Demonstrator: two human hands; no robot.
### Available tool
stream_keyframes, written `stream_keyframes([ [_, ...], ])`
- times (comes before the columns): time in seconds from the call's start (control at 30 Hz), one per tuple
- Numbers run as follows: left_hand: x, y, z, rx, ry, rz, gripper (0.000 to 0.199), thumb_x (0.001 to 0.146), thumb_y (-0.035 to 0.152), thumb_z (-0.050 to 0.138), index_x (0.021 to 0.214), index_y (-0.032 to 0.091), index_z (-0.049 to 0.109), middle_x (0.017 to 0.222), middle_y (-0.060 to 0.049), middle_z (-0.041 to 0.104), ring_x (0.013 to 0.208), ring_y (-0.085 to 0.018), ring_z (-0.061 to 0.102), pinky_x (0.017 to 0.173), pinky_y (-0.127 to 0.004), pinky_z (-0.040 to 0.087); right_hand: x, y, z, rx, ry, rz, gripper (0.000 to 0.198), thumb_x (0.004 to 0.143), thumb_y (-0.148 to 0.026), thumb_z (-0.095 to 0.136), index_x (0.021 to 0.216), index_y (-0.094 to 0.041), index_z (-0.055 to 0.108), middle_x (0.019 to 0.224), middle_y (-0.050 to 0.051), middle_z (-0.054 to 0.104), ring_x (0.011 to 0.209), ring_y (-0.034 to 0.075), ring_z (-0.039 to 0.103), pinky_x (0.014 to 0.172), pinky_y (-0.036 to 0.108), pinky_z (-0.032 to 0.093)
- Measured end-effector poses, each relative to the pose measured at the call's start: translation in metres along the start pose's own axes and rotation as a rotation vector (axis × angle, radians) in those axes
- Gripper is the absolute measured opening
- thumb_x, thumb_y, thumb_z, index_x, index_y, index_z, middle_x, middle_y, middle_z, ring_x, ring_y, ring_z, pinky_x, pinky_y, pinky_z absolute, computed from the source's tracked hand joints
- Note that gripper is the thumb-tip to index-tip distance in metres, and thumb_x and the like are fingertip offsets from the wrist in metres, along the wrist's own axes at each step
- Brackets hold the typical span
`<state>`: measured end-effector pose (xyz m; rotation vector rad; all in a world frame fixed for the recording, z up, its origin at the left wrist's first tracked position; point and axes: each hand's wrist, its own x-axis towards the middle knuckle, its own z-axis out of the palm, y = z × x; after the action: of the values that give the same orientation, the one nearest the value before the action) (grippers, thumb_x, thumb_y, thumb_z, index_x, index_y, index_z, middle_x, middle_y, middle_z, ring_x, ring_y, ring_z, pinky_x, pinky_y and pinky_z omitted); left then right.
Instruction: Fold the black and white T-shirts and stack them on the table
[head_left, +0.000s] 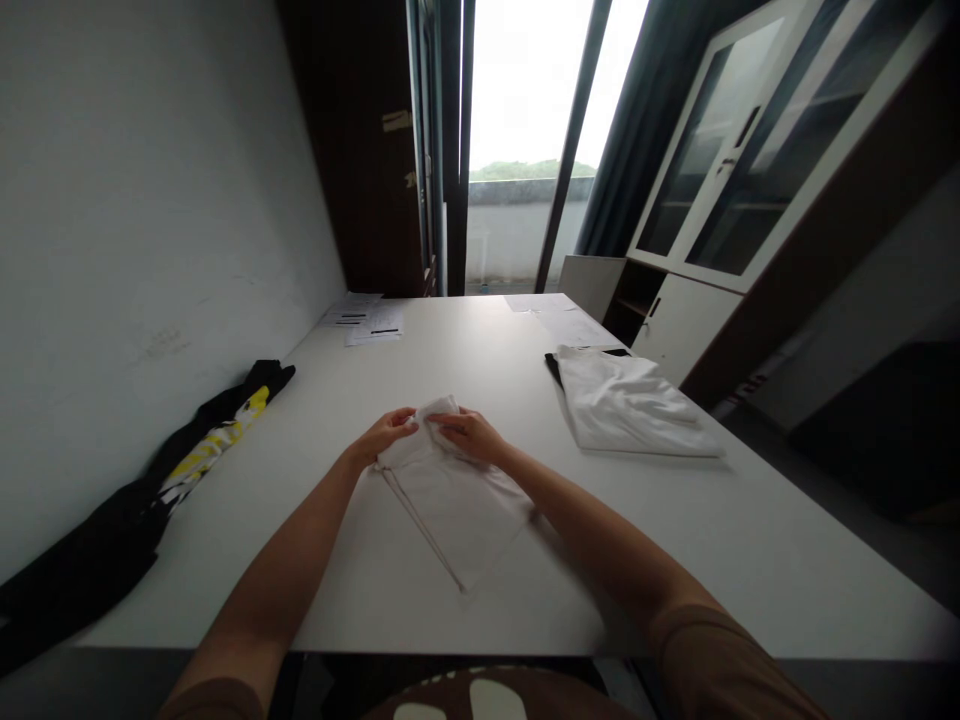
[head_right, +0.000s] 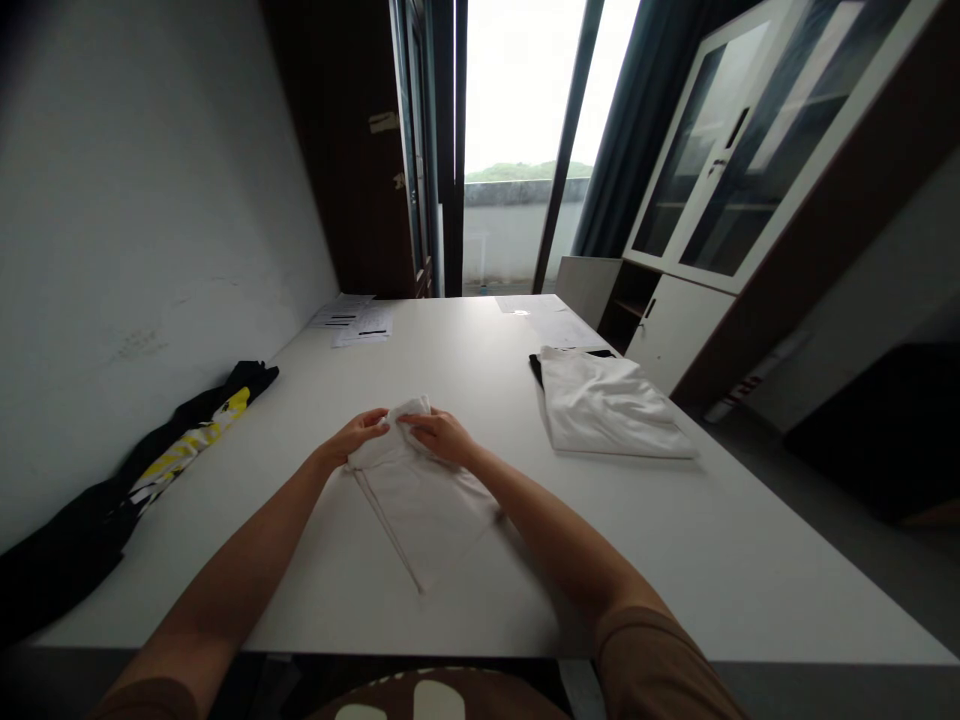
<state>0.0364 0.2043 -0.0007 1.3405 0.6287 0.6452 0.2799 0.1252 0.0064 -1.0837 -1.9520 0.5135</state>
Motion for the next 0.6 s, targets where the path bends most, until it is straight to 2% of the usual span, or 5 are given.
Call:
stream_keyframes([
  [0.27, 0.001, -0.003, -0.002, -0.052, 0.012, -0.031, 0.055, 0.068, 0.040, 0.092, 0.114, 0.017, 0.075, 0.105, -0.009, 0.077, 0.084, -0.021, 0.071, 0.076, -0.029, 0.054, -0.001, 0.007, 0.002, 0.082, -0.086, -0.040, 0.030, 0.093, -0.029, 0.062, 0.118, -0.027, 0.080, 0.109, 0.008, 0.070, 0.090, 0.020, 0.065, 0.085, 0.030, 0.049],
  [0.33, 0.001, -0.003, -0.001, -0.050, 0.018, -0.025, 0.054, 0.067, 0.040, 0.092, 0.113, 0.017, 0.076, 0.106, -0.009, 0.077, 0.085, -0.021, 0.071, 0.077, -0.029, 0.053, -0.001, 0.010, 0.003, 0.110, -0.112, -0.031, 0.030, 0.093, -0.031, 0.063, 0.116, -0.025, 0.080, 0.107, 0.007, 0.070, 0.085, 0.018, 0.063, 0.079, 0.028, 0.049],
  [0.5, 0.000, -0.003, -0.001, -0.054, 0.030, -0.019, 0.057, 0.069, 0.041, 0.091, 0.118, 0.017, 0.075, 0.108, -0.009, 0.077, 0.087, -0.022, 0.071, 0.078, -0.030, 0.053, -0.002, 0.008, 0.001, 0.048, -0.134, 0.017, 0.038, 0.094, -0.031, 0.059, 0.128, -0.023, 0.075, 0.080, -0.001, 0.066, 0.062, 0.010, 0.047, 0.064, 0.023, 0.041],
  [0.6, 0.001, -0.004, -0.002, -0.071, 0.024, -0.010, 0.059, 0.069, 0.040, 0.091, 0.121, 0.017, 0.073, 0.110, -0.010, 0.076, 0.088, -0.022, 0.071, 0.079, -0.030, 0.053, -0.002, 0.004, 0.000, 0.033, -0.094, 0.001, 0.040, 0.094, -0.031, 0.059, 0.131, -0.023, 0.072, 0.085, 0.001, 0.070, 0.064, 0.011, 0.049, 0.067, 0.023, 0.042],
])
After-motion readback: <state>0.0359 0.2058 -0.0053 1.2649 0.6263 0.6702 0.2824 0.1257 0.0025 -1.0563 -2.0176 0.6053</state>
